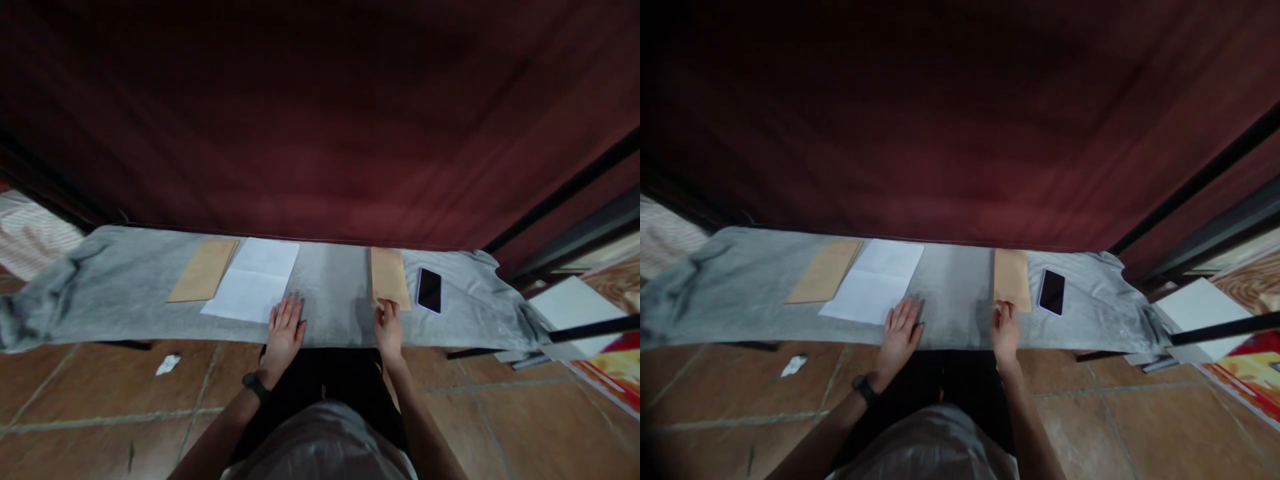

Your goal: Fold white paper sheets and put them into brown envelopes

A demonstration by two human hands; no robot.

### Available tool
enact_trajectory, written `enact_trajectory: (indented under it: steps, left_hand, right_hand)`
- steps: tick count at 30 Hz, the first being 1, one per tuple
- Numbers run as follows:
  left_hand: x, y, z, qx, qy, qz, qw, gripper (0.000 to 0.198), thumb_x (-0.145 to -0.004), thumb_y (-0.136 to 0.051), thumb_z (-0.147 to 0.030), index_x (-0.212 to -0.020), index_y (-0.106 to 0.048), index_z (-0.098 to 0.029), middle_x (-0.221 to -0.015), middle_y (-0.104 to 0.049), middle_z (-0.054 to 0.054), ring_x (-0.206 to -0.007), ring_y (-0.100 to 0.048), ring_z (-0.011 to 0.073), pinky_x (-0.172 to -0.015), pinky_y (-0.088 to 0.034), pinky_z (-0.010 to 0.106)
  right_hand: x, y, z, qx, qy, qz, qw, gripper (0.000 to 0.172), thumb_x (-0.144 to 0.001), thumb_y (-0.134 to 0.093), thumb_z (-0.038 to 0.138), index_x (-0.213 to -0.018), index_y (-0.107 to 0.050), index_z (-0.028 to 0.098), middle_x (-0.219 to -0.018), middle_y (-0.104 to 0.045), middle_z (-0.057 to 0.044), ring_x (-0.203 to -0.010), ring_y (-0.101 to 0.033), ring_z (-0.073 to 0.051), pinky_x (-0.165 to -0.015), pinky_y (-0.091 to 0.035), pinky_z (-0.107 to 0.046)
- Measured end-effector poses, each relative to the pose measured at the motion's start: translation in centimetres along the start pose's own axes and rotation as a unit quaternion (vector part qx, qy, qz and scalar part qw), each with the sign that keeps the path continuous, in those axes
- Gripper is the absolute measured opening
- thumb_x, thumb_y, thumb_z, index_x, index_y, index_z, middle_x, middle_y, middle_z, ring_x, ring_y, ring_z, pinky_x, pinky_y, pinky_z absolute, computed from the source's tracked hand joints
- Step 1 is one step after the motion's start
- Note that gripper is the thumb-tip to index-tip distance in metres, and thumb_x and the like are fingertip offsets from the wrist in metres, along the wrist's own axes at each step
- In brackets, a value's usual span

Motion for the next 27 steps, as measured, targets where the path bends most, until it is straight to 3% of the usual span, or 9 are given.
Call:
enact_trajectory:
  steps: [3,7,13,17,22,27]
  left_hand:
    - [0.5,1.0,3.9,-0.035,0.083,-0.014,0.996,0.054,-0.101,-0.039,-0.037,-0.150,-0.042,-0.015,-0.160,-0.035,0.015,-0.152,-0.023,0.0314,-0.121,-0.023,0.056]
    - [0.9,1.7,7.4,-0.060,0.111,0.037,0.991,0.051,-0.099,-0.042,-0.040,-0.139,-0.054,-0.009,-0.149,-0.050,0.020,-0.142,-0.042,0.0341,-0.117,-0.032,0.053]
    - [0.4,2.6,8.8,-0.001,0.105,0.074,0.992,0.035,-0.098,-0.044,-0.026,-0.122,-0.068,-0.018,-0.132,-0.067,0.011,-0.127,-0.059,0.0262,-0.109,-0.044,0.041]
    - [0.0,3.2,9.9,0.035,0.194,0.075,0.977,0.031,-0.098,-0.046,-0.031,-0.115,-0.069,-0.018,-0.106,-0.076,0.011,-0.094,-0.073,0.0250,-0.082,-0.054,0.034]
    - [-0.4,3.6,11.8,0.073,0.240,0.058,0.966,0.026,-0.090,-0.056,-0.042,-0.086,-0.067,-0.019,-0.071,-0.069,0.004,-0.064,-0.063,0.0184,-0.060,-0.042,0.027]
    - [-0.8,3.5,13.9,0.219,0.241,0.065,0.943,0.033,-0.075,-0.063,-0.049,-0.060,-0.053,-0.021,-0.053,-0.049,-0.005,-0.053,-0.045,0.0117,-0.053,-0.032,0.024]
  right_hand:
    - [1.5,-2.7,2.6,-0.024,0.096,0.044,0.994,0.032,-0.096,-0.040,0.020,-0.122,-0.060,0.020,-0.121,-0.061,-0.012,-0.111,-0.061,-0.023,-0.092,-0.051,-0.038]
    - [2.9,-4.8,4.3,0.022,0.156,0.056,0.986,0.032,-0.095,-0.043,0.012,-0.121,-0.061,0.019,-0.122,-0.063,-0.012,-0.117,-0.057,-0.024,-0.096,-0.047,-0.040]
    - [3.2,-5.1,3.9,0.062,0.180,0.062,0.980,0.031,-0.096,-0.044,0.012,-0.121,-0.062,0.018,-0.123,-0.064,-0.012,-0.118,-0.056,-0.024,-0.097,-0.044,-0.039]
    - [3.3,-5.1,3.7,0.064,0.193,0.061,0.977,0.032,-0.097,-0.043,0.013,-0.123,-0.061,0.018,-0.124,-0.064,-0.012,-0.119,-0.055,-0.023,-0.098,-0.043,-0.038]
    - [3.4,-5.4,3.6,0.068,0.189,0.058,0.978,0.032,-0.097,-0.042,0.014,-0.122,-0.062,0.018,-0.122,-0.065,-0.011,-0.117,-0.056,-0.023,-0.097,-0.042,-0.038]
    - [3.3,-5.3,3.7,0.071,0.188,0.062,0.978,0.032,-0.097,-0.042,0.015,-0.123,-0.061,0.018,-0.122,-0.065,-0.011,-0.117,-0.056,-0.024,-0.098,-0.042,-0.039]
Point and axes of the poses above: each hand's wrist, its own x-axis away from the middle knuckle, its own y-axis out of the back of the hand, z = x × y, the point moved 4 cm from there along -x, towards the middle knuckle
